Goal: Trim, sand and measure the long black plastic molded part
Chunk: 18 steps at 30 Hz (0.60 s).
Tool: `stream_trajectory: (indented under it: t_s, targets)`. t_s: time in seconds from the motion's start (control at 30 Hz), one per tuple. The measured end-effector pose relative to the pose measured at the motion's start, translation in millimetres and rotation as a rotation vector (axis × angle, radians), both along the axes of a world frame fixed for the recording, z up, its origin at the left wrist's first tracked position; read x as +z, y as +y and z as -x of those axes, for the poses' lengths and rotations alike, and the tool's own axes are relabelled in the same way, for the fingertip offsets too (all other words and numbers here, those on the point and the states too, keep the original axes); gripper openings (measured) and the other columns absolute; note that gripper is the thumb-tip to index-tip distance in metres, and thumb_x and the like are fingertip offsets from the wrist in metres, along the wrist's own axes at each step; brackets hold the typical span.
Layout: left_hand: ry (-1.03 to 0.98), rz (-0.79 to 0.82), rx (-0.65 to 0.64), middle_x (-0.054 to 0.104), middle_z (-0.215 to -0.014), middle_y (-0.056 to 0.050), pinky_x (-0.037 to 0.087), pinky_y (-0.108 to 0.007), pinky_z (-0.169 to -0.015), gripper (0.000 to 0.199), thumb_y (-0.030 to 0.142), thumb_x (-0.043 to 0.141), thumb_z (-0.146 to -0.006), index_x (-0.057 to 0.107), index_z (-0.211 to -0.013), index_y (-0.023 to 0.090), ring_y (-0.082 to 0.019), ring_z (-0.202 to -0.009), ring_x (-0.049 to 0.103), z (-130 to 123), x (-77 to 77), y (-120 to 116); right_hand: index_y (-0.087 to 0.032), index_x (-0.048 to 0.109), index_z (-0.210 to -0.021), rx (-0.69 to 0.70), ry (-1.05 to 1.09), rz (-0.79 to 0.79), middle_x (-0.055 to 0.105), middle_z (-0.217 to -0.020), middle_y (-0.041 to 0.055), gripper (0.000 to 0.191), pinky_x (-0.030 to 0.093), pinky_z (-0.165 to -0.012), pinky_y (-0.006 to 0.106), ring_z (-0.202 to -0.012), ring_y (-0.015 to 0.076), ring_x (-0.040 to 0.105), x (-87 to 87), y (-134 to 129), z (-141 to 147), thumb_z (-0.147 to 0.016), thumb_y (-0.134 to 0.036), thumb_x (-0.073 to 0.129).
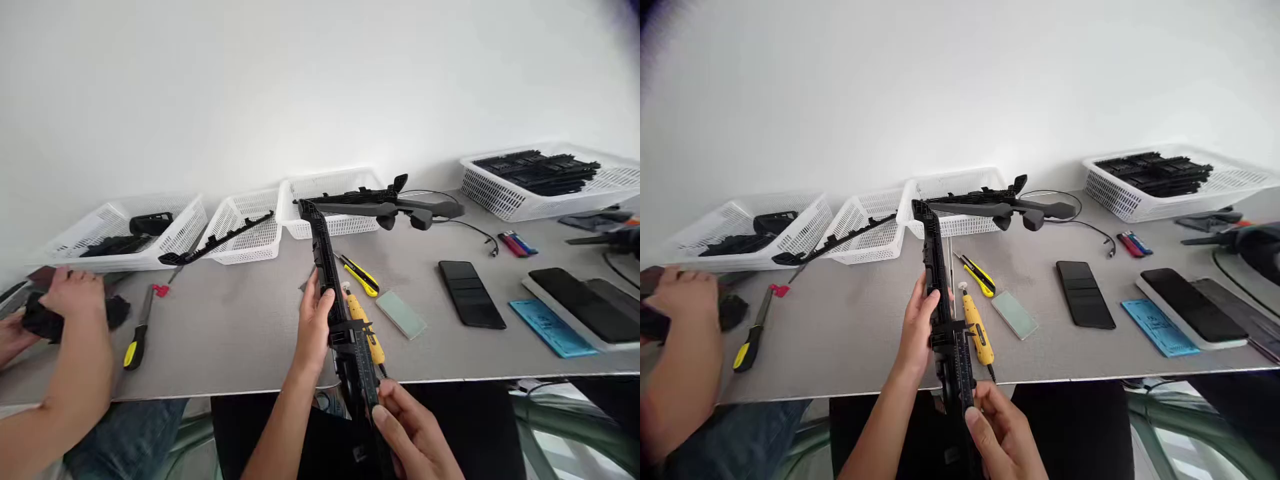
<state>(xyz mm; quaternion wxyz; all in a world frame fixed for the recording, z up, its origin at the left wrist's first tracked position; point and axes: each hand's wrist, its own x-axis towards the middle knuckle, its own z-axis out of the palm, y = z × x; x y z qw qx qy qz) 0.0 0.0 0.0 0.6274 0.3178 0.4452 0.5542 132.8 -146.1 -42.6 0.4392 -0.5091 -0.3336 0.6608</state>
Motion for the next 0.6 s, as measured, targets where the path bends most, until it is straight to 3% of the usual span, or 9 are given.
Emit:
stream_trajectory:
  t_s: [0.23, 0.4, 0.6]
  targets:
    - [0.021, -0.040, 0.034, 0.079, -0.114, -0.007, 0.060, -0.037, -0.092, 0.069, 0.045, 0.077, -0.094, 0.054, -0.157, 0.030, -0.025, -0.102, 0.076, -1.4, -9.8, 2.1, -0.021, 0.068, -0.094, 0.030, -0.035, 0.029, 0.045, -0.075, -0.0036, 0.056, 0.028, -0.042, 0.017, -0.054, 0.0075, 0.028, -0.6, -3.2, -6.7, -0.092, -0.076, 0.068]
    - [0.017, -0.049, 0.031, 0.078, -0.119, -0.006, 0.060, -0.036, -0.093, 0.067, 0.043, 0.075, -0.096, 0.052, -0.158, 0.032, -0.024, -0.106, 0.075, 1.9, -10.7, 1.5, -0.021, 0.068, -0.091, 0.054, -0.019, -0.002, 0.046, -0.073, -0.0038, 0.055, 0.029, -0.041, 0.017, -0.054, 0.0074, 0.026, 6.5, -2.5, -4.0, -0.093, -0.075, 0.067]
    - [0.025, -0.064, 0.025, 0.077, -0.122, -0.007, 0.059, -0.036, -0.096, 0.065, 0.043, 0.074, -0.096, 0.054, -0.157, 0.033, -0.024, -0.106, 0.074, 3.4, -10.1, -0.8, -0.022, 0.064, -0.096, 0.117, -0.030, -0.013, 0.041, -0.073, -0.0063, 0.050, 0.031, -0.041, 0.016, -0.052, 0.0069, 0.029, 1.7, -2.3, -2.7, -0.098, -0.072, 0.063]
